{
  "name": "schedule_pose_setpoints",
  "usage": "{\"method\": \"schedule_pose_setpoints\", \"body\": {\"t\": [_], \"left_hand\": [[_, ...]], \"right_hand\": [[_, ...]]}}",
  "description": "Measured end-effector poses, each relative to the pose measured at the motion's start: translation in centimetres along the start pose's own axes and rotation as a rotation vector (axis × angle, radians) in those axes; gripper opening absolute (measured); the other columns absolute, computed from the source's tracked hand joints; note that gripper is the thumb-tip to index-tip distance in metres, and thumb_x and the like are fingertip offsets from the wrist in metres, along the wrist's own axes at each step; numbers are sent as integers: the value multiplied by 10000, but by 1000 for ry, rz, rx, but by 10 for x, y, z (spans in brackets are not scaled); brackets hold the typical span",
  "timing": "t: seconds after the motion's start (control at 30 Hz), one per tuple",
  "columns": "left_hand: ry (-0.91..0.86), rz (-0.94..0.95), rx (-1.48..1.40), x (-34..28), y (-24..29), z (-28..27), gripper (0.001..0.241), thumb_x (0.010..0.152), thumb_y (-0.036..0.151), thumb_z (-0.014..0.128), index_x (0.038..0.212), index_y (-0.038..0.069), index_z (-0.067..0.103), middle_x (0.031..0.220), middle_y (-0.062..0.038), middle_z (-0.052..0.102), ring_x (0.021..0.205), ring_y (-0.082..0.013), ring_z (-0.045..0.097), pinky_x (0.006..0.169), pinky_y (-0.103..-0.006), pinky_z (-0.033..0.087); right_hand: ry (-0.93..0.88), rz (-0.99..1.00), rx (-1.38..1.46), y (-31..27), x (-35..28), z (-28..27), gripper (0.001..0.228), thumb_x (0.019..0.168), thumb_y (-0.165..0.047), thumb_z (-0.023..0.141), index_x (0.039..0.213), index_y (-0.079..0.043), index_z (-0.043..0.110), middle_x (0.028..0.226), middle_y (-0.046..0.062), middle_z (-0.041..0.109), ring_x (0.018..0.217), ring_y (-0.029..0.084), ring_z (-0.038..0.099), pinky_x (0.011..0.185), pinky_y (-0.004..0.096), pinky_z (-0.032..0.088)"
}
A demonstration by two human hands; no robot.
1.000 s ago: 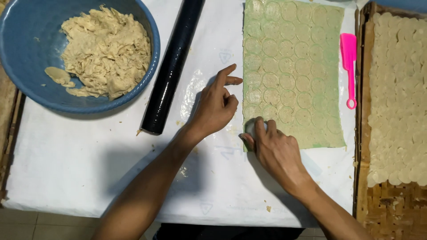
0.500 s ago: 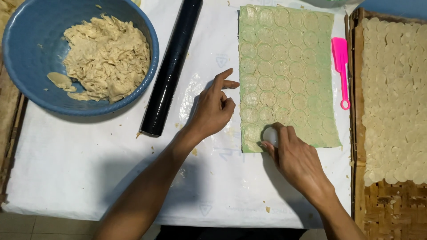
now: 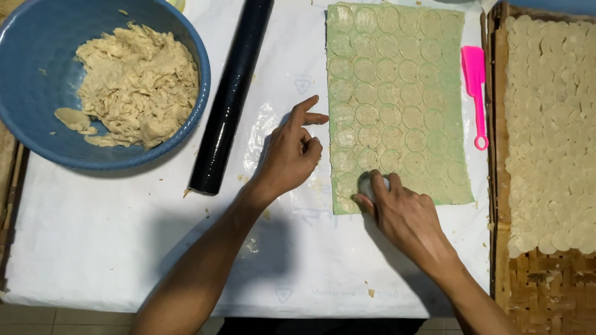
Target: Cutting out round shapes from a sheet of green dough and placing them onto a bamboo drying tray.
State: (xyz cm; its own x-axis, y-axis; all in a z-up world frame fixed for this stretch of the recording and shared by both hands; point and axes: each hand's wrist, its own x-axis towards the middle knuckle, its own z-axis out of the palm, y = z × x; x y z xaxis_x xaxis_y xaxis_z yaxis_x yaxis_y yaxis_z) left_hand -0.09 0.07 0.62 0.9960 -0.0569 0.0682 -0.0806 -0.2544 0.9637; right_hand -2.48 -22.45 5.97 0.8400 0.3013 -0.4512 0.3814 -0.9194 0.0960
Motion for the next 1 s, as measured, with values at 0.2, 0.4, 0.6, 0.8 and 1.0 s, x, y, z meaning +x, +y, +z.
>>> {"method": "schedule_pose_setpoints", "body": {"t": [0.2, 0.4, 0.6, 0.8, 1.0], "left_hand": [[11, 25, 7, -1, -1, 1, 645, 877, -7, 504, 1506, -5, 361, 1250, -197, 667, 726, -255, 750, 668, -403, 607], [1, 17, 24, -2, 0, 1, 649, 870, -2, 506, 1503, -10, 365, 1248, -204, 668, 732, -265, 751, 671, -418, 605], [6, 23, 22, -1, 0, 2, 652, 867, -17, 506, 1504, -17, 363, 1246, -213, 665, 728, -269, 750, 662, -408, 607], [7, 11, -16, 0, 1, 2, 649, 865, -21, 495, 1500, -24, 358, 1245, -225, 659, 720, -274, 746, 657, -402, 616], [2, 15, -42, 1, 2, 2, 648, 869, -44, 486, 1502, -38, 344, 1249, -252, 645, 714, -279, 736, 643, -393, 633]], "right_hand": [[39, 114, 146, -11, -5, 6, 544, 1068, -517, 312, 1392, -103, 453, 1012, 218, 675, 691, 352, 765, 641, 462, 630], [99, 219, 309, 35, -19, 4, 473, 1044, -376, 418, 1421, -92, 401, 1068, 285, 694, 845, 490, 756, 767, 572, 590], [50, 133, 153, 44, -22, 15, 534, 1032, -497, 356, 1430, -143, 385, 1072, 166, 648, 836, 452, 757, 778, 582, 594], [67, 80, 108, 45, -10, 28, 542, 1045, -473, 308, 1435, -104, 384, 985, 127, 610, 773, 404, 763, 713, 536, 606], [97, 166, 56, 32, -10, 30, 583, 1060, -564, 236, 1378, -110, 417, 998, 131, 626, 753, 387, 771, 722, 512, 611]]}}
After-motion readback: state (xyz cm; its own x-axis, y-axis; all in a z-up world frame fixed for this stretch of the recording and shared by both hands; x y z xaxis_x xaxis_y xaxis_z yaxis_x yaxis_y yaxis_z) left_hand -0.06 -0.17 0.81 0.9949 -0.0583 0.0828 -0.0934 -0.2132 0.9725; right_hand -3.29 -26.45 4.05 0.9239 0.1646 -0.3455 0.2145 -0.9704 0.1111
